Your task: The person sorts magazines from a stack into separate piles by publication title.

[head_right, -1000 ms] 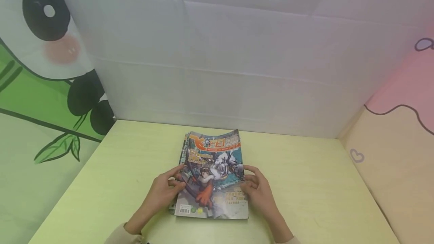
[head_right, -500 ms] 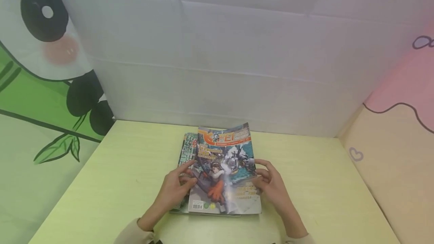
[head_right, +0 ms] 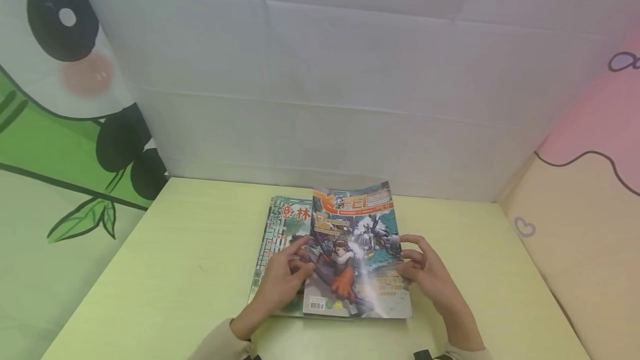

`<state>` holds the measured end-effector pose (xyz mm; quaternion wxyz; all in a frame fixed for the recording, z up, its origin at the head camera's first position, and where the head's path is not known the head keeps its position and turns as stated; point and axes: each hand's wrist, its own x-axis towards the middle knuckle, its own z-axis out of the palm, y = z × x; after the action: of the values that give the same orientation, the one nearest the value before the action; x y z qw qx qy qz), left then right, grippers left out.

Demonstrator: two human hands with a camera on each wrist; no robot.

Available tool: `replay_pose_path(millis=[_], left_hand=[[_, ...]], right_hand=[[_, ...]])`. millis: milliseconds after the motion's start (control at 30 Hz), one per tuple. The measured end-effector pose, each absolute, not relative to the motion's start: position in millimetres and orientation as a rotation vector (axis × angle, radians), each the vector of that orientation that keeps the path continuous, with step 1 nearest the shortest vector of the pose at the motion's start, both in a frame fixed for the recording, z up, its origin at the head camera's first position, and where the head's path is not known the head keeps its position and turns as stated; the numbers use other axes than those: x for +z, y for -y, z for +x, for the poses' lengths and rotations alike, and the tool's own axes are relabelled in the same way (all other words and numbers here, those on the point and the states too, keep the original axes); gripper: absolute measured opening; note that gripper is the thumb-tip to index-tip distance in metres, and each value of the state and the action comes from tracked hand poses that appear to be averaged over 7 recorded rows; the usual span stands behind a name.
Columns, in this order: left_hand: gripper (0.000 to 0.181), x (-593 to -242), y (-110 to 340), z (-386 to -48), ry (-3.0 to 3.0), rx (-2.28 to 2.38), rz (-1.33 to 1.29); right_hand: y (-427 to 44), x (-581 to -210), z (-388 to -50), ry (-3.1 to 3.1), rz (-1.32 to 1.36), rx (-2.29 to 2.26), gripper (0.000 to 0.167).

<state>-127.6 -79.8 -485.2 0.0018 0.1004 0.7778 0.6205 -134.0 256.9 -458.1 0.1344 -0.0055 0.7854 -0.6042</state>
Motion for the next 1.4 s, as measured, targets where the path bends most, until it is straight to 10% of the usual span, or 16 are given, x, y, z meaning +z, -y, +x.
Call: replay_pose_path(millis=[1400], left_hand=[[0.073, -456, 62, -130, -2.442, 1.673, 0.306]], right_hand=[[-286, -476, -131, -2.248, -0.140, -1.845, 0.054]])
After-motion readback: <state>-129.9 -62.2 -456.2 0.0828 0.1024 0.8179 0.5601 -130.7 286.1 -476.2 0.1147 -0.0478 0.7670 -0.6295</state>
